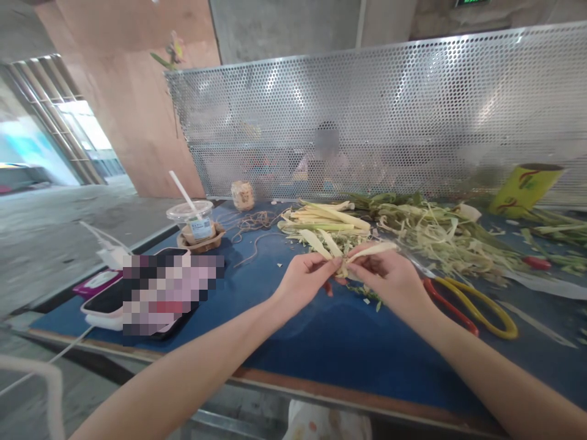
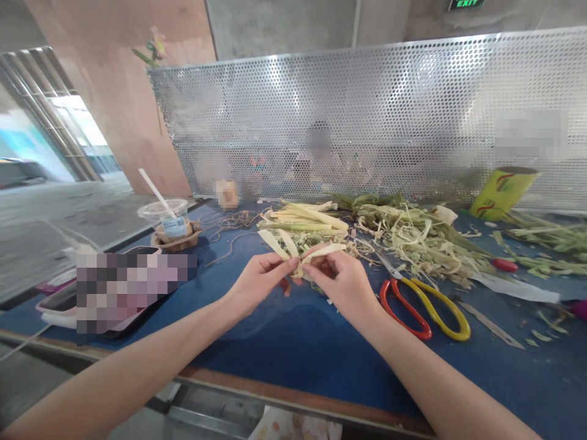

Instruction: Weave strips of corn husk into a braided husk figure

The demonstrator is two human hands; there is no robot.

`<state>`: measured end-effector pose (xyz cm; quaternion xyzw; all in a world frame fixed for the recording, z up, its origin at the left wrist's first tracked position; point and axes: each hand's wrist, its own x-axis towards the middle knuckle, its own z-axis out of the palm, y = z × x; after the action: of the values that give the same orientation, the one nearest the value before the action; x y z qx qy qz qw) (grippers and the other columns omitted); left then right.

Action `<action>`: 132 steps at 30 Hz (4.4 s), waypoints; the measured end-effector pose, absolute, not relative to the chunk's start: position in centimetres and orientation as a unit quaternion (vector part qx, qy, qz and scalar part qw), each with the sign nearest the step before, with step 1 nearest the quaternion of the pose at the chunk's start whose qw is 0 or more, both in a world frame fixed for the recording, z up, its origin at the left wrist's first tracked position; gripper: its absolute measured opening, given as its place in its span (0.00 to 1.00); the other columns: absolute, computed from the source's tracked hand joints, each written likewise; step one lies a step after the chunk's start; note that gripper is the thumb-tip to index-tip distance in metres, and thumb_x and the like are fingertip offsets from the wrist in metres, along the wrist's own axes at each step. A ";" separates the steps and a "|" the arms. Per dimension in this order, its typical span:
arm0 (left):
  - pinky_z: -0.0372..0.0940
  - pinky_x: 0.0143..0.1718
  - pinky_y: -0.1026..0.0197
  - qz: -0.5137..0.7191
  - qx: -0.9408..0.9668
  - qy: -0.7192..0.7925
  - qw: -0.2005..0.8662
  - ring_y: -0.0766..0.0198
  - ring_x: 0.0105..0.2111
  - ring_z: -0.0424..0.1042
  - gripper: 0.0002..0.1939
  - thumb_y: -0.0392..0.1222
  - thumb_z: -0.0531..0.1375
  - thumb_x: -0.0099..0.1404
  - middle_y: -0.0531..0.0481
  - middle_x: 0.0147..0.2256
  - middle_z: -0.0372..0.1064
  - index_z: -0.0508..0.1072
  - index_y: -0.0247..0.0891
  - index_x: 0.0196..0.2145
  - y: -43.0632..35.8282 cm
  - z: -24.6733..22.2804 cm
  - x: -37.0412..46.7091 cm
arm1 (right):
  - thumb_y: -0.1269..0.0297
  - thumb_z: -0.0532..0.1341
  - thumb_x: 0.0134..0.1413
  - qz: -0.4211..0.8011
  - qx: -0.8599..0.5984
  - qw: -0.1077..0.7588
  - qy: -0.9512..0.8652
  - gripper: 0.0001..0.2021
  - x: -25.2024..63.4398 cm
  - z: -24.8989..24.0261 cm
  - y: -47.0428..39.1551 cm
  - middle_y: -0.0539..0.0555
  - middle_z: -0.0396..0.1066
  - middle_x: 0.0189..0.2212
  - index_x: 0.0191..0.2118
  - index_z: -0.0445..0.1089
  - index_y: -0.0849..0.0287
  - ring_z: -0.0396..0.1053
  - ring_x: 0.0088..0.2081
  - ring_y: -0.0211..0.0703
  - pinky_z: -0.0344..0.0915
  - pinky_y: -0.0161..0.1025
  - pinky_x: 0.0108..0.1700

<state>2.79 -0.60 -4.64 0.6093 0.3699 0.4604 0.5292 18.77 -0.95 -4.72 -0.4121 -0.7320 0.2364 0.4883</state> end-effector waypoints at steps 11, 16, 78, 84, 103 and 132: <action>0.59 0.20 0.68 0.420 0.636 0.377 0.527 0.71 0.19 0.64 0.08 0.41 0.60 0.51 0.52 0.21 0.68 0.73 0.33 0.25 -1.2 -4.2 3.2 | 0.73 0.53 0.55 -0.073 -0.281 0.442 -0.848 0.12 19.2 -4.4 -1.7 0.54 0.70 0.32 0.43 0.66 0.56 0.68 0.35 0.38 0.66 0.34 0.36; 0.59 0.24 0.67 0.391 0.683 0.372 0.493 0.71 0.20 0.62 0.12 0.45 0.58 0.54 0.51 0.23 0.68 0.73 0.33 0.27 -1.8 -3.7 3.0 | 0.75 0.55 0.53 -0.068 -0.276 0.450 -0.847 0.07 19.6 -4.5 -1.4 0.54 0.71 0.31 0.30 0.67 0.57 0.68 0.35 0.39 0.65 0.35 0.37; 0.64 0.29 0.66 0.359 0.707 0.362 0.490 0.67 0.25 0.69 0.13 0.39 0.64 0.47 0.48 0.26 0.73 0.75 0.32 0.32 -0.6 -4.5 1.9 | 0.71 0.52 0.57 -0.131 -0.235 0.293 -0.917 0.08 21.5 -2.4 -1.6 0.53 0.68 0.30 0.34 0.68 0.58 0.62 0.35 0.39 0.61 0.38 0.38; 0.63 0.24 0.68 0.362 0.699 0.370 0.493 0.71 0.20 0.65 0.11 0.38 0.63 0.48 0.49 0.25 0.73 0.76 0.32 0.32 -1.0 -3.7 2.0 | 0.69 0.54 0.56 -0.121 -0.210 0.313 -0.918 0.05 21.3 -2.7 -1.5 0.54 0.68 0.33 0.36 0.67 0.57 0.64 0.36 0.40 0.63 0.40 0.38; 0.64 0.22 0.69 0.403 0.676 0.372 0.493 0.72 0.19 0.65 0.09 0.38 0.63 0.49 0.50 0.23 0.70 0.75 0.29 0.29 -1.5 -3.5 2.3 | 0.72 0.54 0.53 -0.002 -0.296 0.380 -0.877 0.04 19.8 -3.1 -1.8 0.53 0.66 0.31 0.30 0.62 0.57 0.63 0.36 0.41 0.63 0.40 0.39; 0.64 0.24 0.67 0.431 0.626 0.330 0.560 0.73 0.18 0.65 0.15 0.38 0.68 0.41 0.54 0.20 0.71 0.76 0.33 0.30 -1.1 -3.1 2.0 | 0.71 0.58 0.51 -0.087 -0.240 0.439 -0.861 0.06 20.4 -3.2 -1.6 0.55 0.67 0.37 0.32 0.71 0.55 0.67 0.40 0.40 0.64 0.40 0.43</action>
<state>1.99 -1.08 -3.09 0.6258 0.3301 0.4306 0.5603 20.42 -1.61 -3.23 -0.2405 -0.8615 -0.0875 0.4386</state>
